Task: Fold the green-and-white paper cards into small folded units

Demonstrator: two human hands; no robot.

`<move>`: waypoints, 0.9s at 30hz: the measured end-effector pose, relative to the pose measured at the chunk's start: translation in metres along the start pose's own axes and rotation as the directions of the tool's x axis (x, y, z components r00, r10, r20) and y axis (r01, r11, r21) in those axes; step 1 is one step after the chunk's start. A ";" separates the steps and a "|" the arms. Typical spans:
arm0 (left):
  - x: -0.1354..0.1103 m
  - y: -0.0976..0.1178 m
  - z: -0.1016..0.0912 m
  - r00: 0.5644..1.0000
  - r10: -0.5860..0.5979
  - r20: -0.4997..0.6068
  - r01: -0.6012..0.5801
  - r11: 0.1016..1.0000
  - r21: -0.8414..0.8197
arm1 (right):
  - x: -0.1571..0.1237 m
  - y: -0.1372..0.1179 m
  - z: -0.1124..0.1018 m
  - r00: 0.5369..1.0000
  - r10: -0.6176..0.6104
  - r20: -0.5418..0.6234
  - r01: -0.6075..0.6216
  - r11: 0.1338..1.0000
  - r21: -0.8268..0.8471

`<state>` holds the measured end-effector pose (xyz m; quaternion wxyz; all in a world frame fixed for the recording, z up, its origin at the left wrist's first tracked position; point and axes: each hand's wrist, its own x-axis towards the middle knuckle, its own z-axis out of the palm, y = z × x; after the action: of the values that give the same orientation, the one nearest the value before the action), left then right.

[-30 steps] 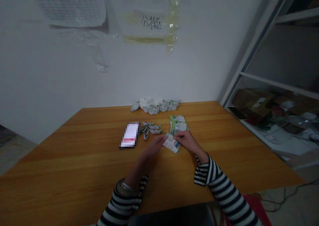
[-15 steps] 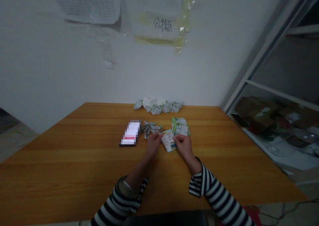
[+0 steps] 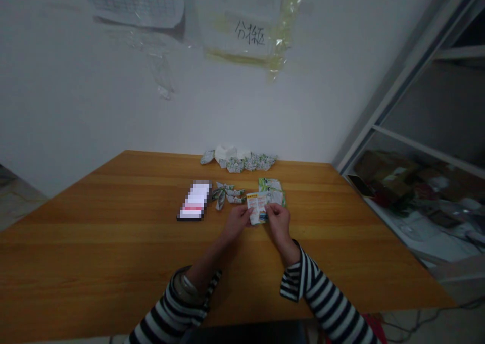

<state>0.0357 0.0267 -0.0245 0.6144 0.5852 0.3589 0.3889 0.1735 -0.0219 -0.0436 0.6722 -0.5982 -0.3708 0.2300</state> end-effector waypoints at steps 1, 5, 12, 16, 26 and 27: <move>-0.001 0.001 0.000 1.000 -0.001 -0.014 0.001 1.000 0.009 | 0.000 0.001 0.000 1.000 0.004 0.004 -0.004 1.000 0.010; -0.002 0.004 0.002 0.996 0.059 -0.067 -0.059 0.998 0.001 | 0.000 0.004 0.000 1.000 0.020 0.019 -0.021 0.999 0.042; 0.000 -0.005 0.002 0.991 0.114 -0.071 -0.115 0.993 -0.009 | -0.001 0.005 -0.001 0.997 0.070 0.026 -0.073 0.989 0.127; 0.001 -0.002 -0.001 0.999 0.044 -0.028 -0.046 0.996 -0.080 | 0.000 0.004 -0.003 0.993 0.094 0.067 -0.104 0.979 0.174; 0.009 0.004 -0.027 0.992 -0.129 0.004 0.127 0.964 -0.235 | 0.005 -0.015 -0.012 0.857 -0.151 0.493 0.153 0.988 0.038; 0.009 0.003 -0.030 0.987 -0.148 0.069 0.160 0.955 -0.249 | 0.006 -0.017 -0.014 0.818 -0.196 0.540 0.224 0.975 0.014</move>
<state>0.0129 0.0483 -0.0233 0.7213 0.4814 0.3354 0.3682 0.1861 -0.0293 -0.0258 0.5470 -0.4817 -0.6135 0.3037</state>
